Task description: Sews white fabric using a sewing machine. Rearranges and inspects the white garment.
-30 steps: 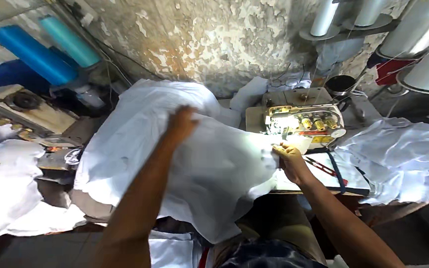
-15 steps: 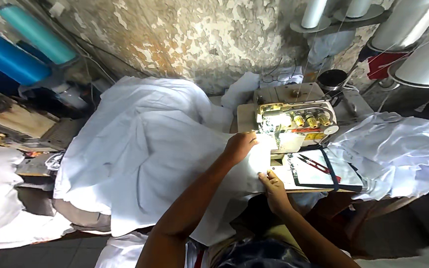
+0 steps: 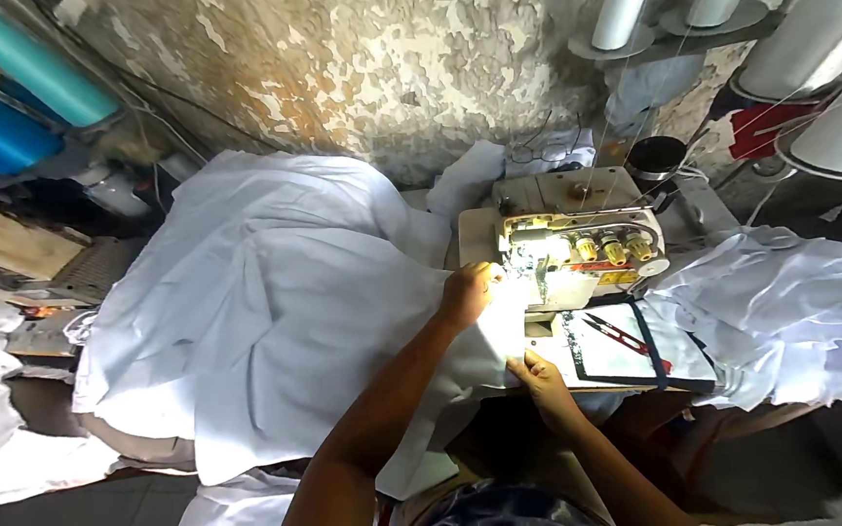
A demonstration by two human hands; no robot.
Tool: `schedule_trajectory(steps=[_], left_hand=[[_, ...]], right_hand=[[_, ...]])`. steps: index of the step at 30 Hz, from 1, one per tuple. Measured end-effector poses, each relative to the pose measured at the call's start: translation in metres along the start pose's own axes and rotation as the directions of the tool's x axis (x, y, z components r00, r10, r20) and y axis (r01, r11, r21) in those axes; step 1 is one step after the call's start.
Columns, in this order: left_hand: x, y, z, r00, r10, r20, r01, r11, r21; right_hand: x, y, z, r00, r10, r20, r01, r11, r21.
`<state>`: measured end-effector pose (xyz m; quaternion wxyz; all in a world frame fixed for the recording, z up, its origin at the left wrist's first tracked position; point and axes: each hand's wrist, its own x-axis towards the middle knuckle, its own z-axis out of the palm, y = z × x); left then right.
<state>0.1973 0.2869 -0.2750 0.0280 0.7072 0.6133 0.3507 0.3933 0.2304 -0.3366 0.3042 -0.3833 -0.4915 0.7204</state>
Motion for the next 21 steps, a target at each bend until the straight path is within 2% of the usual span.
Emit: schedule_trajectory(steps=[4, 10, 19, 21], left_hand=[[-0.005, 0.009, -0.012, 0.996, -0.038, 0.086, 0.040, 0.999, -0.019], [-0.005, 0.014, -0.009, 0.993, -0.082, 0.080, 0.081, 0.997, 0.017], [0.003, 0.021, -0.013, 0.968, -0.201, 0.150, 0.199, 0.980, 0.031], [0.001, 0.021, -0.008, 0.978, -0.176, 0.108, 0.173, 0.984, 0.037]], right_hand=[[-0.010, 0.004, 0.001, 1.000, -0.007, 0.017, 0.007, 1.000, 0.007], [-0.010, 0.006, 0.002, 1.000, -0.007, -0.004, 0.007, 0.999, 0.031], [-0.008, 0.006, 0.001, 1.000, 0.000, 0.005, -0.001, 0.999, 0.037], [-0.008, 0.006, 0.001, 1.000, -0.011, 0.006, 0.011, 0.999, 0.030]])
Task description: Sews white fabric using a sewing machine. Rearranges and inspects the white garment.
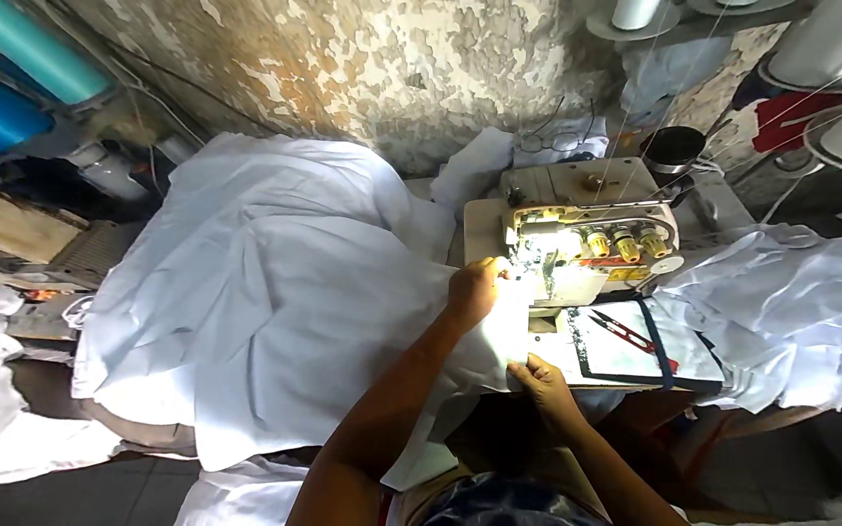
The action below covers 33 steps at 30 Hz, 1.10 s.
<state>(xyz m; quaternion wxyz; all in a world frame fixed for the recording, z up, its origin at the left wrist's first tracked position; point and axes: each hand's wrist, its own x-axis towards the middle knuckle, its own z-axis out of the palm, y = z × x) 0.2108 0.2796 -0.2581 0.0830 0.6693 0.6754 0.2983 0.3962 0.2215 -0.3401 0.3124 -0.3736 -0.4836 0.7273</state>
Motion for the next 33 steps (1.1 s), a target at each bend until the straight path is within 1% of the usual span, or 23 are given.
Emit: schedule_trajectory(steps=[2, 4, 6, 7, 9, 12, 16, 20, 23, 24, 25, 26, 27, 29, 31, 33], left_hand=[[-0.005, -0.002, 0.010, 0.983, 0.142, -0.117, -0.133, 0.988, 0.081], [-0.015, 0.004, 0.013, 0.954, 0.266, -0.139, -0.231, 0.946, 0.225], [-0.027, 0.013, 0.016, 0.934, 0.335, -0.125, -0.274, 0.895, 0.352], [-0.033, 0.017, 0.019, 0.938, 0.330, -0.111, -0.266, 0.884, 0.384], [-0.044, 0.021, 0.025, 0.955, 0.278, -0.099, -0.220, 0.894, 0.389], [-0.052, 0.024, 0.033, 0.981, 0.169, -0.092, -0.133, 0.941, 0.311], [-0.045, 0.023, 0.041, 0.989, 0.122, -0.083, -0.097, 0.960, 0.264], [-0.032, 0.024, 0.037, 0.998, 0.059, -0.015, -0.054, 0.972, 0.229], [-0.033, 0.022, 0.033, 0.997, 0.080, -0.003, -0.077, 0.970, 0.229], [-0.036, 0.019, 0.033, 0.995, 0.104, -0.007, -0.100, 0.970, 0.223], [-0.041, 0.015, 0.033, 0.991, 0.131, -0.007, -0.127, 0.969, 0.213], [-0.048, 0.009, 0.035, 0.985, 0.172, -0.017, -0.165, 0.965, 0.203], [-0.056, 0.003, 0.038, 0.972, 0.230, -0.037, -0.219, 0.956, 0.195], [-0.078, -0.009, 0.041, 0.929, 0.363, -0.066, -0.350, 0.924, 0.156], [-0.103, -0.018, 0.042, 0.884, 0.466, -0.050, -0.460, 0.883, 0.092], [-0.126, -0.023, 0.045, 0.859, 0.508, -0.068, -0.505, 0.861, 0.060]], right_hand=[[0.001, 0.001, 0.000, 1.000, -0.014, -0.001, 0.014, 1.000, -0.012], [0.000, 0.001, -0.001, 1.000, -0.012, -0.002, 0.012, 1.000, -0.021], [0.001, 0.001, -0.003, 1.000, -0.029, 0.009, 0.030, 0.999, -0.037], [0.001, 0.001, -0.004, 0.999, -0.044, 0.015, 0.045, 0.998, -0.048], [0.002, 0.000, -0.005, 0.997, -0.070, 0.015, 0.071, 0.996, -0.061], [0.003, -0.005, -0.004, 0.997, -0.074, -0.002, 0.073, 0.995, -0.074], [0.008, -0.018, 0.000, 0.997, -0.046, -0.055, 0.040, 0.995, -0.090], [0.014, -0.020, 0.000, 0.987, -0.119, -0.111, 0.099, 0.980, -0.174], [0.016, -0.009, -0.004, 0.971, -0.199, -0.129, 0.139, 0.918, -0.372], [0.014, -0.009, -0.006, 0.968, -0.216, -0.123, 0.149, 0.900, -0.409], [0.013, -0.009, -0.007, 0.969, -0.221, -0.112, 0.158, 0.900, -0.406], [0.011, -0.011, -0.007, 0.973, -0.207, -0.101, 0.158, 0.920, -0.359], [0.009, -0.013, -0.006, 0.980, -0.173, -0.101, 0.141, 0.953, -0.267], [0.003, -0.014, -0.003, 0.996, -0.038, -0.083, 0.037, 0.999, -0.011], [-0.006, -0.014, 0.000, 0.996, 0.086, -0.036, -0.076, 0.975, 0.210], [-0.018, -0.014, 0.003, 0.990, 0.140, 0.000, -0.131, 0.931, 0.340]])
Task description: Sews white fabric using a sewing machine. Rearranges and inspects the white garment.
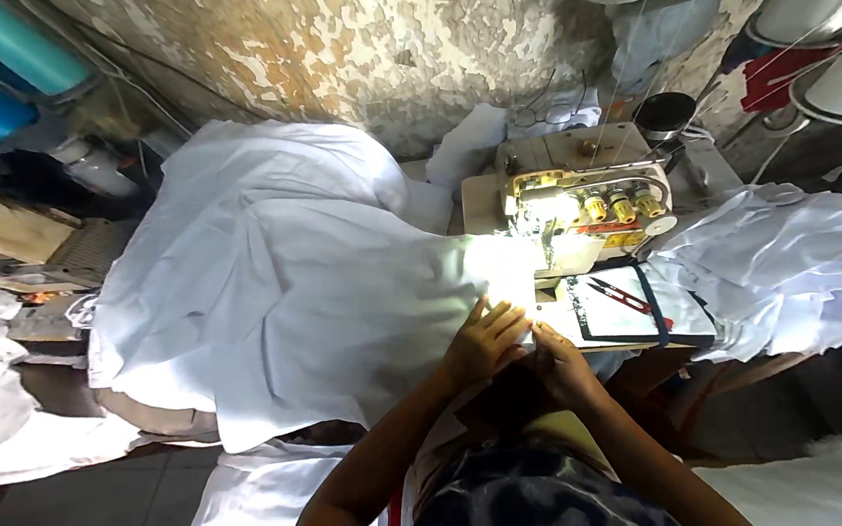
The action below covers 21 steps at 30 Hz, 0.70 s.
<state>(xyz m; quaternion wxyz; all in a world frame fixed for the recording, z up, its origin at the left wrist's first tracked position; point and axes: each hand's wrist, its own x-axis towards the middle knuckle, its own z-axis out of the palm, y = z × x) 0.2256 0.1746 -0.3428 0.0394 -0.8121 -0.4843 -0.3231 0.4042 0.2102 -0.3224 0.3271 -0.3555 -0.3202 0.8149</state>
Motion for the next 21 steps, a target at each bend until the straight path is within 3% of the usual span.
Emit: schedule_trajectory(steps=[3, 10, 21], left_hand=[[-0.013, 0.010, 0.000, 0.996, -0.011, -0.084, 0.010, 1.000, -0.010], [-0.002, 0.018, 0.005, 0.974, -0.168, -0.149, 0.150, 0.981, -0.124], [-0.008, 0.031, 0.000, 0.982, -0.071, -0.173, 0.052, 0.992, -0.112]], right_hand=[[-0.016, 0.004, 0.002, 0.998, 0.009, 0.066, -0.012, 0.999, 0.050], [-0.026, 0.008, 0.011, 0.995, -0.029, -0.095, 0.028, 1.000, -0.012], [-0.034, 0.001, 0.017, 0.995, -0.043, -0.093, 0.037, 0.997, -0.068]])
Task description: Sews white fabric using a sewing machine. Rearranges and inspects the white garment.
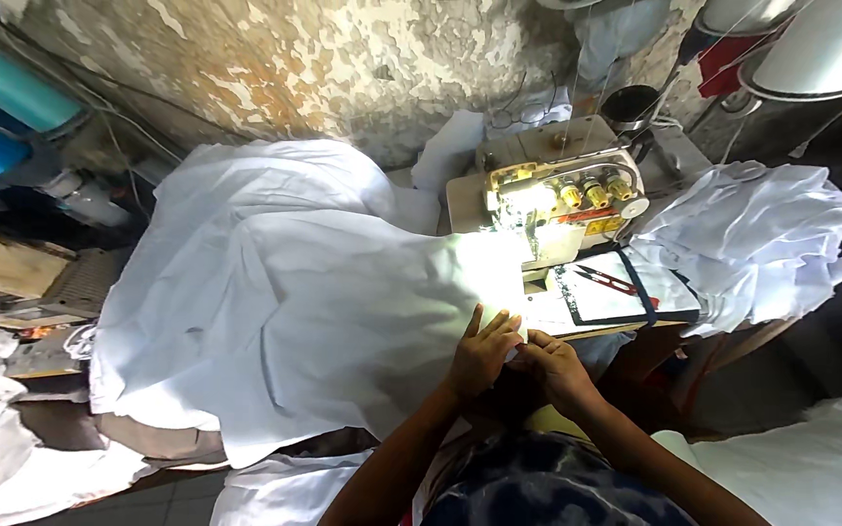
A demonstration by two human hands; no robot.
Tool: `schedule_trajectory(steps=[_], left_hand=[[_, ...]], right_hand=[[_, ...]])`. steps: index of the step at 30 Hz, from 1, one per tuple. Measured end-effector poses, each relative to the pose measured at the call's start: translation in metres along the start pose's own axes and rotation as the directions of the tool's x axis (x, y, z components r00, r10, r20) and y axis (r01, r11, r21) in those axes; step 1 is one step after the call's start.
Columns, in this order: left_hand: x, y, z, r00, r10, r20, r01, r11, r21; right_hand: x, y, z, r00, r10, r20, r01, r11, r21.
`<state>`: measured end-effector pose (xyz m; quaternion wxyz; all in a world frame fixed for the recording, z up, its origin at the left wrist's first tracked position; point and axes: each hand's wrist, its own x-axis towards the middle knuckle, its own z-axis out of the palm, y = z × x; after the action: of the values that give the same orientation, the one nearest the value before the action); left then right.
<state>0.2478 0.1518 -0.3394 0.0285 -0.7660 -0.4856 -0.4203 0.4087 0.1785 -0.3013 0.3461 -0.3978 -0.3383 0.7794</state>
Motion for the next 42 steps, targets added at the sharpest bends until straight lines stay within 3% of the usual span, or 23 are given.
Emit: schedule_trajectory(steps=[7, 14, 19, 21, 23, 26, 32, 42], left_hand=[[-0.002, 0.001, 0.004, 1.000, -0.011, -0.019, 0.011, 1.000, 0.022], [0.000, 0.001, -0.001, 0.999, -0.014, 0.033, 0.013, 0.998, 0.055], [-0.006, -0.012, 0.006, 0.997, 0.075, 0.002, -0.075, 0.996, 0.057], [-0.010, -0.017, 0.001, 0.995, 0.084, 0.050, -0.084, 0.996, 0.002], [-0.011, -0.022, -0.005, 0.989, 0.085, 0.124, -0.097, 0.991, 0.091], [-0.008, -0.031, -0.009, 0.985, 0.063, 0.159, -0.105, 0.957, 0.269], [0.001, -0.035, -0.014, 0.972, 0.181, 0.151, -0.212, 0.950, 0.230], [0.033, -0.036, -0.012, 0.979, 0.072, 0.193, -0.125, 0.952, 0.281]], right_hand=[[-0.001, -0.003, -0.002, 1.000, 0.014, -0.006, -0.014, 1.000, -0.020], [0.000, -0.009, -0.005, 0.992, 0.122, 0.027, -0.122, 0.992, 0.015], [0.019, 0.000, 0.010, 0.990, 0.030, -0.138, -0.036, 0.998, -0.046], [0.017, 0.006, 0.012, 0.989, -0.062, -0.133, 0.045, 0.991, -0.126], [0.011, 0.009, 0.013, 0.979, -0.144, -0.145, 0.116, 0.976, -0.182], [0.005, 0.009, 0.013, 0.972, -0.157, -0.177, 0.128, 0.978, -0.167], [0.019, 0.011, 0.008, 0.971, -0.120, -0.206, 0.085, 0.981, -0.172], [0.053, -0.007, 0.013, 0.946, -0.280, -0.164, 0.237, 0.942, -0.239]])
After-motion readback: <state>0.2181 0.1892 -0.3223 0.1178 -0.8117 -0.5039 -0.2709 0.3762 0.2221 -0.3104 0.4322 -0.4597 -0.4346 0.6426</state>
